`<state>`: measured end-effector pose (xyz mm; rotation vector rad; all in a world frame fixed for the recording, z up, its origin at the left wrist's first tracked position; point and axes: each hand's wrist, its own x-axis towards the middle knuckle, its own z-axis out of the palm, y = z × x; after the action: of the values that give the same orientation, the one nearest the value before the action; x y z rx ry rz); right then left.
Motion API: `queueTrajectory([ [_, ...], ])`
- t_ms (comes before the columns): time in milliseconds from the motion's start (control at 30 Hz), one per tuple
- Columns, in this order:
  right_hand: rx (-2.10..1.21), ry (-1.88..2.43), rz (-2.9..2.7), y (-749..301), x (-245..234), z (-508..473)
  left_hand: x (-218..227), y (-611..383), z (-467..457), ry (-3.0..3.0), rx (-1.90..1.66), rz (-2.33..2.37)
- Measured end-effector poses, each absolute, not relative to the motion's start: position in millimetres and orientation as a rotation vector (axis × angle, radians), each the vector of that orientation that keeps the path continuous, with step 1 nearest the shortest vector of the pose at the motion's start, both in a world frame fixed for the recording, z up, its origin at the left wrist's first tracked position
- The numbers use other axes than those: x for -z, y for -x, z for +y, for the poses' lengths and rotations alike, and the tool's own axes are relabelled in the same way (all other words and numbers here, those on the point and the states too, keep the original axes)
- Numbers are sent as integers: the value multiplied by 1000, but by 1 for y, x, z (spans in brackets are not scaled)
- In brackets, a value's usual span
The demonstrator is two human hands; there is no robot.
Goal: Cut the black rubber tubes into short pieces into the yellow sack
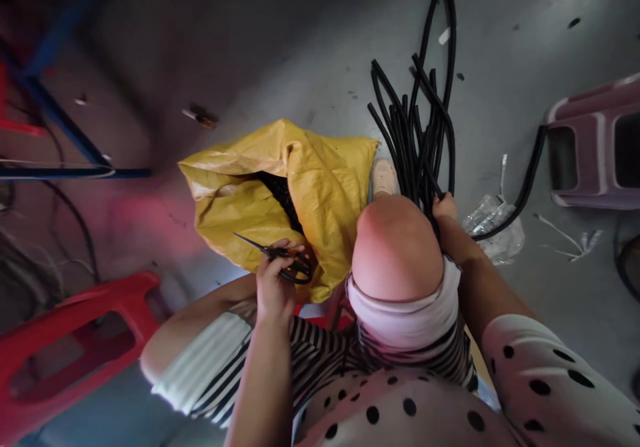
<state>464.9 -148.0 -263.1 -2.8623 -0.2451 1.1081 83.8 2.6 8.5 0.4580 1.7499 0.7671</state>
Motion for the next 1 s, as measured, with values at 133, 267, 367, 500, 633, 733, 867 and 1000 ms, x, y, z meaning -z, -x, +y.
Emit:
queueTrajectory([
  [133,-1048,2815,-248,-444,229,-154,-25,-71,-3,-464,-821,1639],
  [267,-1098,2607,-501,-443,172,-168,-37,-64,-13,-314,-878,1475],
  [367,-1190,2590,-682,-461,117,-181,-44,-65,-25,-216,-903,1339],
  [500,-1096,2679,-854,-480,36,-192,-59,-67,-44,-198,-886,1099],
  [633,-684,2658,-1004,-449,-46,-181,-82,-69,-64,-286,-842,895],
  [733,-514,2484,-1222,-386,-97,-166,-103,-70,-77,-364,-848,783],
  [867,-604,2139,-1834,-293,-133,-150,-126,-64,-88,-446,-933,719],
  [1000,-599,1796,-2257,-250,-138,-124,-133,-49,-80,-460,-1052,734],
])
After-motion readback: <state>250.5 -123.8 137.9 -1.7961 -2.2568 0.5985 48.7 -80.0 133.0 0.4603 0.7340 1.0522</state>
